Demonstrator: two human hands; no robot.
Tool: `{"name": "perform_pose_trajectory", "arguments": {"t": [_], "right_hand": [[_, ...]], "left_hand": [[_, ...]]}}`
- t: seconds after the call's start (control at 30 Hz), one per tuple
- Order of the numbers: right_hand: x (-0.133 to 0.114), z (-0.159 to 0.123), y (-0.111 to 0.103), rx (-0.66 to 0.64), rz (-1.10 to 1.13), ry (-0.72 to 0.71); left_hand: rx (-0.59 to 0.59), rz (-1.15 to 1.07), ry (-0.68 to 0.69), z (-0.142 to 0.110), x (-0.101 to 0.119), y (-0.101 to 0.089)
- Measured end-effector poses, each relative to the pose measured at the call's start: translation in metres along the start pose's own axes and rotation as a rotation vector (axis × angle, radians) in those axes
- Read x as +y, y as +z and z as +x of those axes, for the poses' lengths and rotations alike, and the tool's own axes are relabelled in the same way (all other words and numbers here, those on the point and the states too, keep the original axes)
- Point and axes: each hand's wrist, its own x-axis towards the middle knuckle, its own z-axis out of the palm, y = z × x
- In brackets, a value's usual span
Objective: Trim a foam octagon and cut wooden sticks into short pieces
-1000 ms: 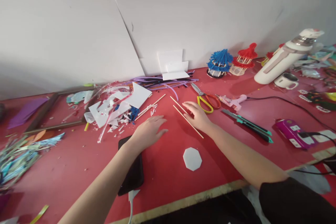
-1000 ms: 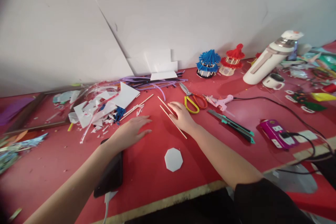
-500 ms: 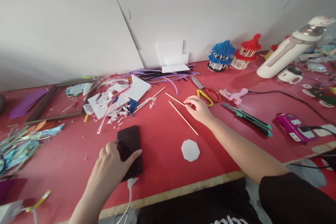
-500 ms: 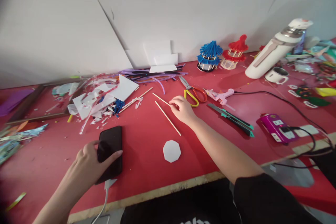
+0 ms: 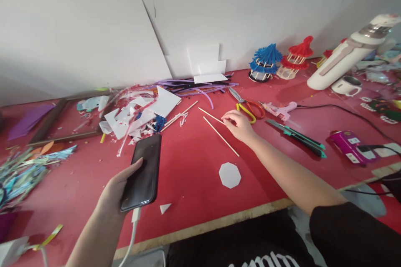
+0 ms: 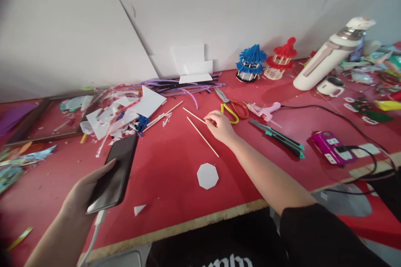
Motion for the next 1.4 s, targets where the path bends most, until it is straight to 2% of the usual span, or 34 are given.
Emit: {"name": "perform_pose_trajectory", "arguments": {"t": [0.07, 0.23, 0.33, 0.43, 0.7, 0.87, 0.97, 1.07, 1.13, 1.27, 1.4], "right_hand": [[0.0, 0.0, 0.0, 0.008, 0.0, 0.005], [-0.001, 0.002, 0.0, 0.019, -0.002, 0.01], [0.0, 0.004, 0.0, 0.019, -0.005, 0.013], [0.0, 0.006, 0.0, 0.022, -0.005, 0.017], [-0.001, 0.006, 0.001, 0.017, -0.012, 0.022], [0.001, 0.007, 0.001, 0.022, -0.02, 0.026], [0.003, 0.007, 0.002, 0.029, -0.023, 0.024], [0.003, 0.007, 0.002, 0.032, -0.026, 0.017], [0.003, 0.007, 0.002, 0.031, -0.029, 0.014], [0.002, 0.007, 0.002, 0.031, -0.038, 0.015], [0.002, 0.006, 0.002, 0.032, -0.043, 0.009]], "left_hand": [[-0.043, -0.084, -0.053, -0.002, 0.001, 0.0], [-0.32, -0.281, -0.099, 0.0, -0.001, 0.005], [-0.359, -0.298, -0.062, 0.001, -0.003, 0.011], [-0.336, -0.279, -0.031, 0.003, -0.006, 0.013], [-0.294, -0.301, -0.115, 0.004, -0.006, 0.009], [-0.287, -0.287, 0.024, 0.004, -0.005, 0.009], [-0.192, -0.264, 0.077, 0.005, -0.005, 0.009], [-0.076, -0.252, 0.034, 0.004, -0.006, 0.011], [-0.042, -0.227, 0.036, 0.003, -0.008, 0.015], [0.039, -0.141, 0.142, 0.001, -0.014, 0.026], [0.074, -0.088, 0.219, 0.006, -0.02, 0.028]]}}
